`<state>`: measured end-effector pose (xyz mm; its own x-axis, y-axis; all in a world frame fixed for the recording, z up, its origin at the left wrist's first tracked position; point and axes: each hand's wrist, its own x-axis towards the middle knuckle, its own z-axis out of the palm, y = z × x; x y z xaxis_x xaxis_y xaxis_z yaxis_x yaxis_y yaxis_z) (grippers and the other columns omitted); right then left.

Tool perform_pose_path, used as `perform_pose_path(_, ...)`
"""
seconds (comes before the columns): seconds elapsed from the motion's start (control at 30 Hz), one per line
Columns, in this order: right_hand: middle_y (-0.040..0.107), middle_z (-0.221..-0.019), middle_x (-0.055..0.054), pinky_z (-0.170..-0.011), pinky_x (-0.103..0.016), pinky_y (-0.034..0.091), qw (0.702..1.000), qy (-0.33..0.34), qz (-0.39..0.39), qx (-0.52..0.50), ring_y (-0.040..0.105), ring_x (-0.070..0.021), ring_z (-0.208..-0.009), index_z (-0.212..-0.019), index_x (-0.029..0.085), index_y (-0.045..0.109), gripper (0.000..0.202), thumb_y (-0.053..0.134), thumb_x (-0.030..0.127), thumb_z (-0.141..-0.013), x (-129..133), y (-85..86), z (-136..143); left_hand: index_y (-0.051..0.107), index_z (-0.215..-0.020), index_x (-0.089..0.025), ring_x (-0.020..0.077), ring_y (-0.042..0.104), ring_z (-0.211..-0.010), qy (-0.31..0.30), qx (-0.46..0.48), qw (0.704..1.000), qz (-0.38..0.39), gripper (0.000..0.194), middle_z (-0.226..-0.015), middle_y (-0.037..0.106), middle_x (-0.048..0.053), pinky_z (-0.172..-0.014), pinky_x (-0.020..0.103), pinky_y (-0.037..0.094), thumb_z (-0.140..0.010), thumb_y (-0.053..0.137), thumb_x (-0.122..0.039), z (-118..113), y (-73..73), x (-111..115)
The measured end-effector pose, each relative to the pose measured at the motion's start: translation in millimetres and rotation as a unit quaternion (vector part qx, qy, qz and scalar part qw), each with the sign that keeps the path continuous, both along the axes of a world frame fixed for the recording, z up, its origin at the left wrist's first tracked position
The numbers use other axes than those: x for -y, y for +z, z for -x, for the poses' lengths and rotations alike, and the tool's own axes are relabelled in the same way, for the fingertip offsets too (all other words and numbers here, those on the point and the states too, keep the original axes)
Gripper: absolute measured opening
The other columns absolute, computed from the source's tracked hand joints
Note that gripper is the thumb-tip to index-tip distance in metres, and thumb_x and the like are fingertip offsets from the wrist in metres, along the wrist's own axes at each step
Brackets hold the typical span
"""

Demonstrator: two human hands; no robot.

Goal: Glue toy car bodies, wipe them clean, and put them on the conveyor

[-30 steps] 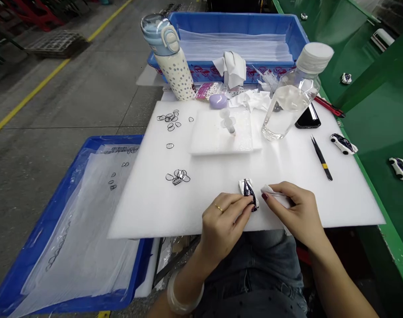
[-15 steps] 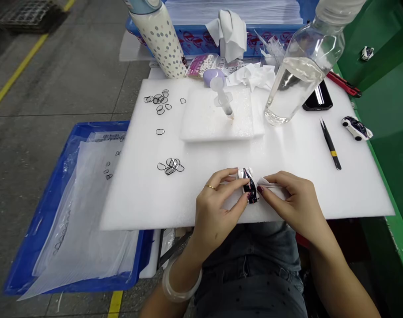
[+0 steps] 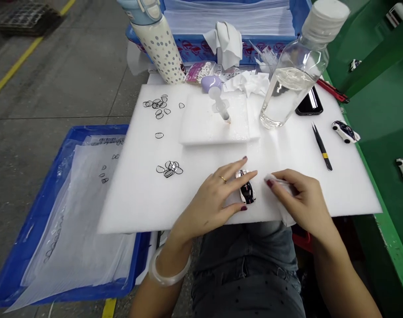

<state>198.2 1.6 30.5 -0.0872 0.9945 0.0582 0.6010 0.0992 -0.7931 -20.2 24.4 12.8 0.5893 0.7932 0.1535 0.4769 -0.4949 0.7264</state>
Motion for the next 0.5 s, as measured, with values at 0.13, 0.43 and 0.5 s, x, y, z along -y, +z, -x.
perform_pose_path(0.13,0.073,-0.091,-0.006,-0.059,-0.03,0.047,0.992,-0.049,-0.083,0.078,0.063,-0.018,-0.07,-0.101,0.02,0.072,0.019,0.058,0.031,-0.095,-2.3,-1.6,-26.9,0.061,-0.131,-0.028,0.0298,0.052,-0.126,0.029,0.018,0.999,-0.03,0.051,-0.136,0.058,0.008,-0.105,0.05,0.047,-0.083,0.078,-0.024,-0.4,-8.5,0.2)
perform_pose_path(0.43,0.07,-0.103,-0.013,-0.082,-0.045,0.051,0.965,0.074,-0.16,0.196,0.063,-0.0286,-0.094,-0.137,0.015,0.053,0.049,0.059,0.033,-0.092,1.9,0.0,28.8,0.062,-0.13,-0.027,0.0272,0.056,-0.123,0.123,0.096,0.988,-0.018,0.047,-0.131,0.059,0.008,-0.105,0.044,0.047,-0.087,0.074,-0.04,8.3,-9.3,7.9)
perform_pose_path(0.5,0.071,-0.102,-0.012,-0.079,-0.042,0.051,0.966,0.095,-0.152,0.185,0.063,-0.0262,-0.091,-0.137,0.014,0.051,0.047,0.056,0.026,-0.092,5.7,-8.7,34.9,0.065,-0.124,-0.029,0.0267,0.058,-0.12,0.165,0.096,0.981,-0.015,0.034,-0.129,0.061,0.005,-0.105,0.044,0.047,-0.091,0.068,-0.035,11.3,-9.8,9.9)
